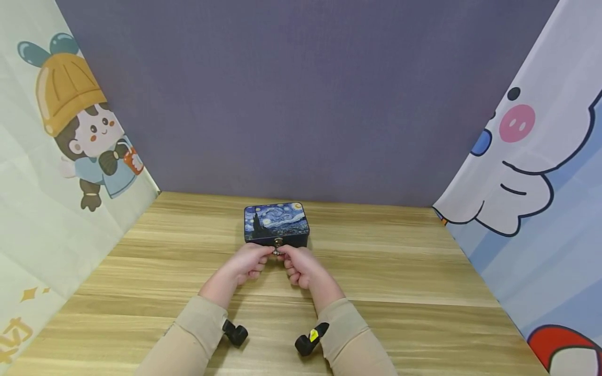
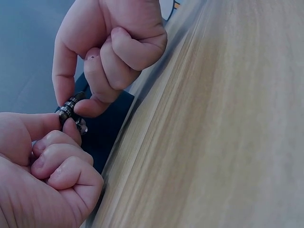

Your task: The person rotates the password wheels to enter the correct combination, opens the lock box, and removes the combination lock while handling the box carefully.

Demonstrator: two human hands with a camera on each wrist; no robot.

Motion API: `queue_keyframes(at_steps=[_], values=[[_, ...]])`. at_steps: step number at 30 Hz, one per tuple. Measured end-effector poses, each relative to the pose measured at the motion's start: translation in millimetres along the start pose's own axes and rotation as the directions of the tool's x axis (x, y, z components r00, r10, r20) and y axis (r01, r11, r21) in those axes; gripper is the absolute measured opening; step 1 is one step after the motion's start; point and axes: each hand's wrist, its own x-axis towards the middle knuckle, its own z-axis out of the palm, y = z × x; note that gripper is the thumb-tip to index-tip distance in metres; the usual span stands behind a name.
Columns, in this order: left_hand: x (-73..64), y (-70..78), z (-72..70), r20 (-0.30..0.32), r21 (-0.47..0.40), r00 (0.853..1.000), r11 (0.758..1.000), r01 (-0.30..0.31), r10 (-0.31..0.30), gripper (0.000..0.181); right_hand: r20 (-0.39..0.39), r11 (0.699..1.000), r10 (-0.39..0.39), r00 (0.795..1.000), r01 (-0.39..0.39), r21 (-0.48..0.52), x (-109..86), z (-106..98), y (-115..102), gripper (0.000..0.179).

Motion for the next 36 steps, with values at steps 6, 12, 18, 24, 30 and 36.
queue_keyframes(at_steps=[6, 12, 18, 24, 30, 36], values=[[0.8, -0.1, 0.0, 0.001, -0.003, 1.000, 1.000, 0.002, -0.002, 0.031, -0.004, 1.000, -0.008, 1.000, 0.008, 0.000, 1.4, 0.7, 0.9, 0.024], [0.1, 0.2, 0.8, -0.005, -0.005, 1.000, 1.000, 0.001, -0.001, 0.029, 0.006, 1.000, -0.014, 1.000, 0.014, 0.018, -0.7, 2.5, -0.7, 0.022], [-1.4, 1.5, 1.7, -0.006, -0.002, 1.000, 1.000, -0.002, 0.002, 0.028, 0.007, 0.999, -0.024, 1.000, 0.024, 0.027, -1.6, 2.8, -0.5, 0.020], [-1.0, 1.3, 0.8, -0.001, -0.006, 1.000, 1.000, 0.009, -0.009, 0.028, 0.012, 0.999, -0.022, 1.000, 0.022, 0.030, -1.5, 2.8, -0.4, 0.020], [0.1, 0.6, 0.9, 0.000, -0.009, 1.000, 1.000, 0.005, -0.005, 0.027, 0.014, 0.999, -0.018, 1.000, 0.017, 0.036, -1.1, 2.5, -0.2, 0.019], [-0.8, 0.9, 1.3, 0.008, -0.010, 1.000, 1.000, 0.001, -0.001, 0.026, 0.015, 0.999, -0.022, 1.000, 0.022, 0.044, -1.3, 2.5, -0.2, 0.019]])
